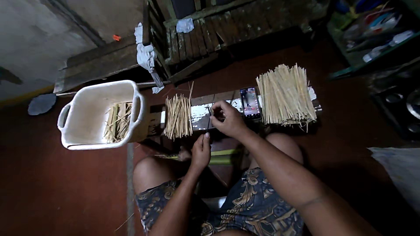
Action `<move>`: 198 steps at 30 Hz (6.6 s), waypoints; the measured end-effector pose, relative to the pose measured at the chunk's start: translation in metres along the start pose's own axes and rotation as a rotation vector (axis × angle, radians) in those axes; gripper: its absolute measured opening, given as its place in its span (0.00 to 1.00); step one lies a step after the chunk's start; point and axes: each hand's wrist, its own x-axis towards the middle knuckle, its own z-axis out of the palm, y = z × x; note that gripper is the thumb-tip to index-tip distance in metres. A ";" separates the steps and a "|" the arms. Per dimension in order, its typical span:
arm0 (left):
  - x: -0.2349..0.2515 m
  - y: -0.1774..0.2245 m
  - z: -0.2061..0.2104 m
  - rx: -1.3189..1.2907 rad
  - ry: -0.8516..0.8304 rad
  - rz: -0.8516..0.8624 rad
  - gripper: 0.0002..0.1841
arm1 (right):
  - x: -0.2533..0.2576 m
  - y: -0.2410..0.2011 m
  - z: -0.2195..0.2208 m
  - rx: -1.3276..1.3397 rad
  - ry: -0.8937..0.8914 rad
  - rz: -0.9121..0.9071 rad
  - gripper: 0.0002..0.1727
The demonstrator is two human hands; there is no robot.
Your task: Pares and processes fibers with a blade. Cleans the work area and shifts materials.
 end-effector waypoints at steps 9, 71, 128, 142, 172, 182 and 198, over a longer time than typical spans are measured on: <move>0.002 -0.005 0.009 0.079 0.013 0.053 0.25 | 0.003 0.000 -0.007 -0.086 0.093 -0.124 0.11; 0.009 0.041 -0.009 -0.166 0.043 0.199 0.26 | 0.009 0.012 -0.023 -0.127 -0.111 -0.025 0.12; 0.010 0.022 -0.013 0.091 -0.009 0.076 0.23 | 0.015 0.024 -0.024 -0.345 -0.210 0.249 0.16; -0.006 0.007 0.002 -0.014 0.021 0.103 0.23 | 0.008 -0.002 -0.015 0.000 0.081 -0.165 0.09; -0.004 -0.011 -0.004 -0.114 0.028 0.049 0.26 | 0.013 0.015 -0.031 -0.101 -0.002 -0.075 0.12; -0.008 0.037 0.000 -0.175 -0.007 0.190 0.26 | 0.006 0.006 -0.029 -0.186 -0.073 -0.055 0.10; -0.008 0.057 0.001 -0.139 0.006 0.142 0.25 | 0.005 0.005 -0.026 -0.211 -0.067 -0.053 0.10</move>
